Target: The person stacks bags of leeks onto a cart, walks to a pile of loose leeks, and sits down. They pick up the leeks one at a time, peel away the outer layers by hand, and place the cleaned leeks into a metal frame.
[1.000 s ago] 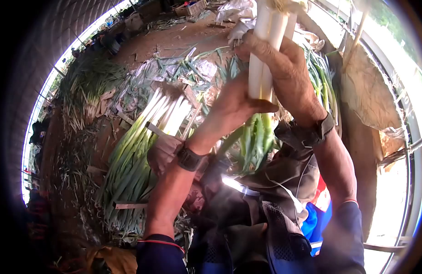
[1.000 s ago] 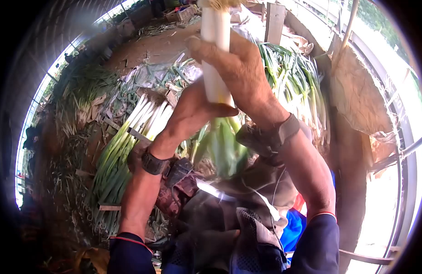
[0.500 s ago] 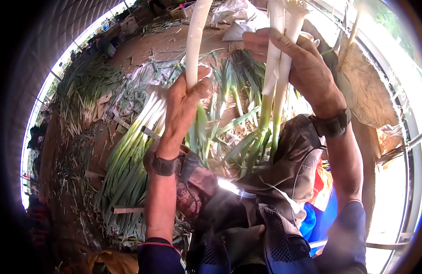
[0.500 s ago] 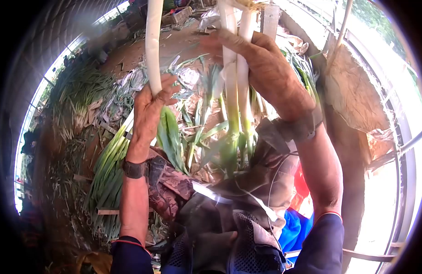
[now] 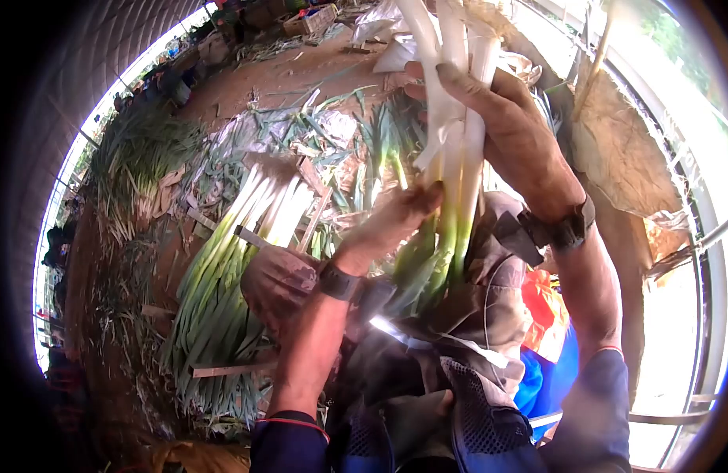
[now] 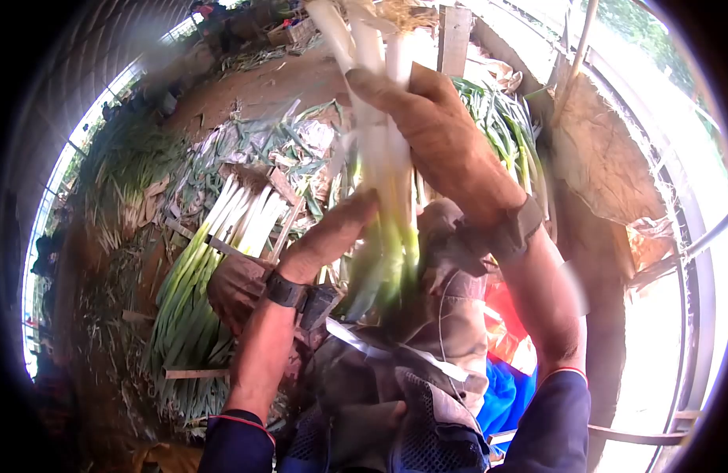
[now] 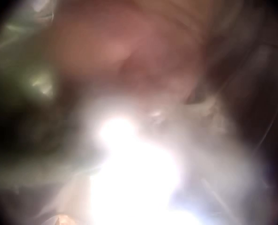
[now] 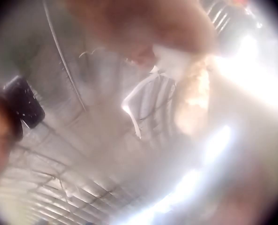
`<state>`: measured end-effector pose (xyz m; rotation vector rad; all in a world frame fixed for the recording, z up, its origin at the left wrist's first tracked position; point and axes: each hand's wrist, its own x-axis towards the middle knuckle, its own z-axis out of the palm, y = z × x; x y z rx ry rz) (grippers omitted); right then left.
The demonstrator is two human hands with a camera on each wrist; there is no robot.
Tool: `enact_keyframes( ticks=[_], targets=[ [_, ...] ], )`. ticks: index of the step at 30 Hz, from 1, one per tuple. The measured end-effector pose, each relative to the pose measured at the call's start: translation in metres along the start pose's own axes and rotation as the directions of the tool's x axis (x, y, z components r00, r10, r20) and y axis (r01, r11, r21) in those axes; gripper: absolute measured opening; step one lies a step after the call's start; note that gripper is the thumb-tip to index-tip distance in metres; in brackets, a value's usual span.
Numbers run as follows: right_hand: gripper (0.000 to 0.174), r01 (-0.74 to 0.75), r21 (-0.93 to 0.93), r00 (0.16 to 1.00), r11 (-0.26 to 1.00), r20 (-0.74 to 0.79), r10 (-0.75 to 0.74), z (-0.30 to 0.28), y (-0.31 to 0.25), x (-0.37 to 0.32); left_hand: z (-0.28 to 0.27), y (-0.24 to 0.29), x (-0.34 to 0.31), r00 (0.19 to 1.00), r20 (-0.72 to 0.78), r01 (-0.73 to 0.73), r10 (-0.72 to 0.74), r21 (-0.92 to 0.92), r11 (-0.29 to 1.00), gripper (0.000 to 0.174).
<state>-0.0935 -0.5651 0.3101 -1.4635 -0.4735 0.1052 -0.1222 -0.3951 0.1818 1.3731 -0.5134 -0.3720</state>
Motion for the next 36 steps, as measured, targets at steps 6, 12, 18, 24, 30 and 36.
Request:
enact_keyframes(
  ticks=[6,12,18,24,30,36],
  targets=[
    [0.036,0.404,-0.557,0.900,0.726,0.100,-0.424,-0.023,0.012,0.011,0.051,-0.003,-0.005,0.818,-0.433,-0.152,0.378,0.470,0.869,0.087],
    [0.031,0.416,-0.424,0.864,0.805,-0.092,-0.495,0.007,0.000,0.003,0.070,-0.029,0.010,0.626,-0.541,0.295,0.561,0.831,0.471,0.099],
    [0.025,0.279,0.167,0.957,0.946,0.037,-0.288,-0.035,-0.059,-0.003,0.036,0.050,0.027,0.517,-0.259,0.128,0.815,0.966,0.226,0.059],
    [0.028,0.305,0.088,0.876,0.948,0.364,-0.315,-0.050,-0.069,0.023,-0.017,0.156,-0.009,0.611,-0.182,0.463,0.770,0.871,-0.161,0.050],
    [0.023,0.168,-0.191,0.872,0.967,0.486,-0.056,0.026,0.007,0.063,-0.094,0.188,-0.113,0.775,-0.155,0.574,0.612,0.577,-0.581,0.054],
    [0.027,0.172,-0.692,0.798,0.701,0.515,0.313,-0.002,0.048,0.131,-0.178,0.191,-0.236,0.623,-0.650,0.712,0.435,0.241,-0.659,0.072]
  ],
)
